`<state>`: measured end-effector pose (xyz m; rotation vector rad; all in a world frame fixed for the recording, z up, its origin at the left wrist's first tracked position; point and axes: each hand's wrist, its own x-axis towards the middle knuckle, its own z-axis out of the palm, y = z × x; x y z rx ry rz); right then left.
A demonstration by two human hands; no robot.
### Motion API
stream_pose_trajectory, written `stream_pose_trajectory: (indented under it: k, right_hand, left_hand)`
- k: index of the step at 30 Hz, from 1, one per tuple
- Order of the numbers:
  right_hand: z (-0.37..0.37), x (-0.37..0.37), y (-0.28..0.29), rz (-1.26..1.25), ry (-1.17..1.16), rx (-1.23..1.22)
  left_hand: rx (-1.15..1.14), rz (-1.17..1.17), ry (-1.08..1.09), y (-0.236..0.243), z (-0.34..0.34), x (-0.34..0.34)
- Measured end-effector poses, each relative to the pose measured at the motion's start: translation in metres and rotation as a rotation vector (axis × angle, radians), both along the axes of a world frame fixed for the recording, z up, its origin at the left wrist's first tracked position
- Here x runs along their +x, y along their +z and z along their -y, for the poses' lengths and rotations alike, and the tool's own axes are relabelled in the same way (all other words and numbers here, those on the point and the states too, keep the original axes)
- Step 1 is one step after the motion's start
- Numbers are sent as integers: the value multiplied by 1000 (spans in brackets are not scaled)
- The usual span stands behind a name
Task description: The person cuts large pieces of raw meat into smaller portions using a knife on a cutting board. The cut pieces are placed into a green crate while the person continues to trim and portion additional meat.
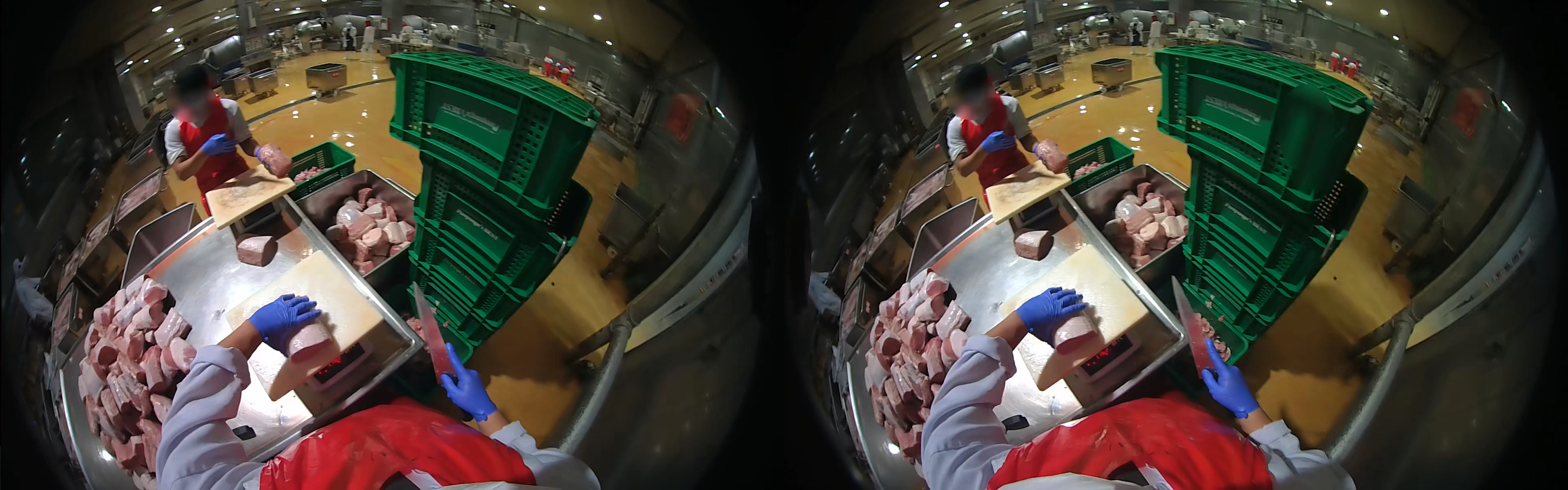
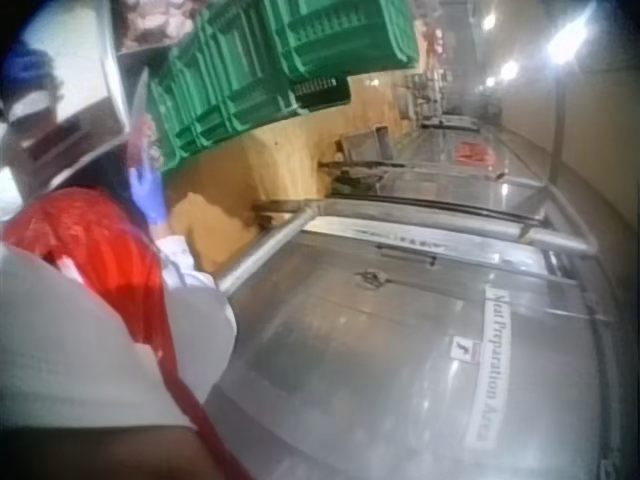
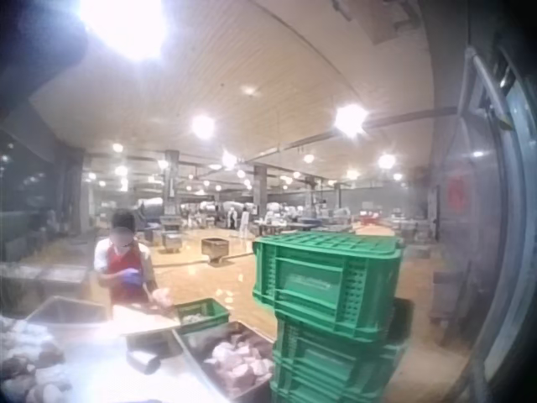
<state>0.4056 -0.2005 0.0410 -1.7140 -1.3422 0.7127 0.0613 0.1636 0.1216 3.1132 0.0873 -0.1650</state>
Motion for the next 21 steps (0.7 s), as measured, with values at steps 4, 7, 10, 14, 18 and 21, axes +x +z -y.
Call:
stream_pose_trajectory:
  k: [4,7,10,14,18,21]
  right_hand:
    - [-14,9,10,71,42,52]
    - [-22,12,11,81,67,99]
    - [-32,9,-4,61,65,140]
    - [-44,1,-32,145,30,128]
    - [-58,-3,-21,-187,9,7]
    - [-79,-10,-9,-286,17,97]
  left_hand:
    - [-23,65,210,-5,12,3]
    - [69,2,674,-6,40,16]
    - [98,26,1071,-36,47,18]
    - [-142,312,1062,-85,28,-13]
    - [-186,336,904,-78,29,-21]
    - [-225,484,919,-75,19,-55]
